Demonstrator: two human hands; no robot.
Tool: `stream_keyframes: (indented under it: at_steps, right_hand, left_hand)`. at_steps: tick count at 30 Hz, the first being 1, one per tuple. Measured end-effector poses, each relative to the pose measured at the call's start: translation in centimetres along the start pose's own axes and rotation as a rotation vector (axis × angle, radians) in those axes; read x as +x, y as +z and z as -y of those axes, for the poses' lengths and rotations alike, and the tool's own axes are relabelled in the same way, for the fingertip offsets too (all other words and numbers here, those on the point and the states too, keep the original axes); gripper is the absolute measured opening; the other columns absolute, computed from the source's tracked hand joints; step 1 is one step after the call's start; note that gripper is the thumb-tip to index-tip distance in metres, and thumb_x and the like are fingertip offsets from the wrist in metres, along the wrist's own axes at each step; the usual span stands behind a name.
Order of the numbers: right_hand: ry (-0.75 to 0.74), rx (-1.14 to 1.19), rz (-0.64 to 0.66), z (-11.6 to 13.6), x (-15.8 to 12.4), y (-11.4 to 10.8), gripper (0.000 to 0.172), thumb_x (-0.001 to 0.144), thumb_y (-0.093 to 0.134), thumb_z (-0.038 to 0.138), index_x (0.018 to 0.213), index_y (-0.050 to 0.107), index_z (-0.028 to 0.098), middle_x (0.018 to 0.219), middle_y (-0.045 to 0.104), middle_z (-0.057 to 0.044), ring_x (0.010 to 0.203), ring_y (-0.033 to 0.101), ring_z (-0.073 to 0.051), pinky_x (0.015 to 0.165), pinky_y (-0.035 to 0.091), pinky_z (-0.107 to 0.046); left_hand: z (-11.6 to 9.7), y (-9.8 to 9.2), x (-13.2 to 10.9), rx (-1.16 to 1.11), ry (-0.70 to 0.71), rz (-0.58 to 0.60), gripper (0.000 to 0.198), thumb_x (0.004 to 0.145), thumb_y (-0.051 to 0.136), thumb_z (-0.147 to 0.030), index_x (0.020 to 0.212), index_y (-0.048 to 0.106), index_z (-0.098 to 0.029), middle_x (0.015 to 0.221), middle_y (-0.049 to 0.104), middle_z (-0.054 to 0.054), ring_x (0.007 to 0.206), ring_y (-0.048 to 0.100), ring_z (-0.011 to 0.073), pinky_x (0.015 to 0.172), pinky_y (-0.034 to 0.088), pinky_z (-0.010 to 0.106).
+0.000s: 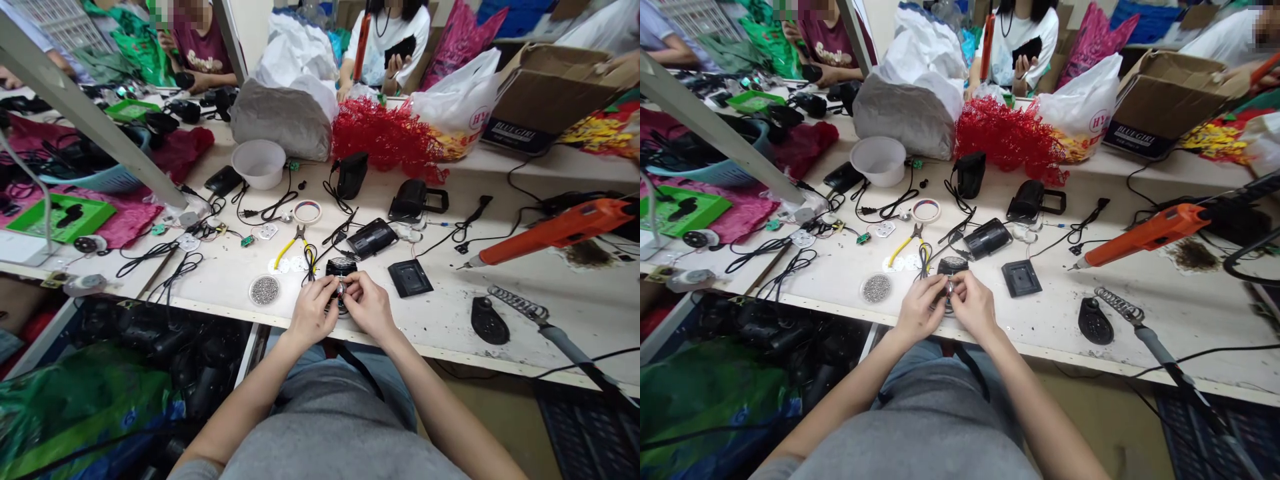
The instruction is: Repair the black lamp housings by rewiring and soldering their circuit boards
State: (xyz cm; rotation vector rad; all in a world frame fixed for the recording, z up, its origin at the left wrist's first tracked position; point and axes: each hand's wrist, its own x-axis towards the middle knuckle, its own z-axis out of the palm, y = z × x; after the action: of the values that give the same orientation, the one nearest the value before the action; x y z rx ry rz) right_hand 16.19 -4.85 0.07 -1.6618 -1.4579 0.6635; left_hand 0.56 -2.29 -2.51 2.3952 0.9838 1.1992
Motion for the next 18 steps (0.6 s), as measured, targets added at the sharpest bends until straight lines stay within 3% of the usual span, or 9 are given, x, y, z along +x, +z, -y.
stream_keyframes:
  at_steps: [7,12,18]
  right_hand:
    - [-0.135,0.049,-0.080,-0.6,-1.0,0.2,0.008,0.081,0.057,0.019,0.087,0.061,0.023,0.074,0.069,0.000,0.064,0.066,-0.015,0.063,0.055,-0.027]
    - [-0.189,0.022,0.008,-0.6,-0.7,-0.3,0.010,0.080,0.057,0.015,0.085,0.062,0.022,0.076,0.069,-0.001,0.066,0.065,-0.015,0.062,0.055,-0.027]
    - [-0.250,-0.024,0.106,-0.7,-0.2,-1.3,0.017,0.079,0.055,0.010,0.085,0.065,0.022,0.076,0.069,-0.002,0.066,0.064,-0.015,0.060,0.053,-0.027]
  left_hand:
    - [-0.5,0.4,0.2,0.044,-0.024,-0.092,0.036,0.090,0.054,-0.018,0.125,0.060,-0.017,0.113,0.070,0.012,0.103,0.068,0.0241,0.087,0.058,0.040]
    - [-1.1,1.0,0.6,0.083,-0.071,-0.124,0.034,0.084,0.054,-0.013,0.117,0.063,-0.017,0.109,0.071,0.011,0.098,0.068,0.0233,0.086,0.057,0.039]
    - [-1.4,0.8,0.5,0.039,-0.065,-0.069,0.040,0.085,0.052,-0.014,0.124,0.061,-0.017,0.113,0.069,0.012,0.102,0.066,0.0242,0.088,0.056,0.040]
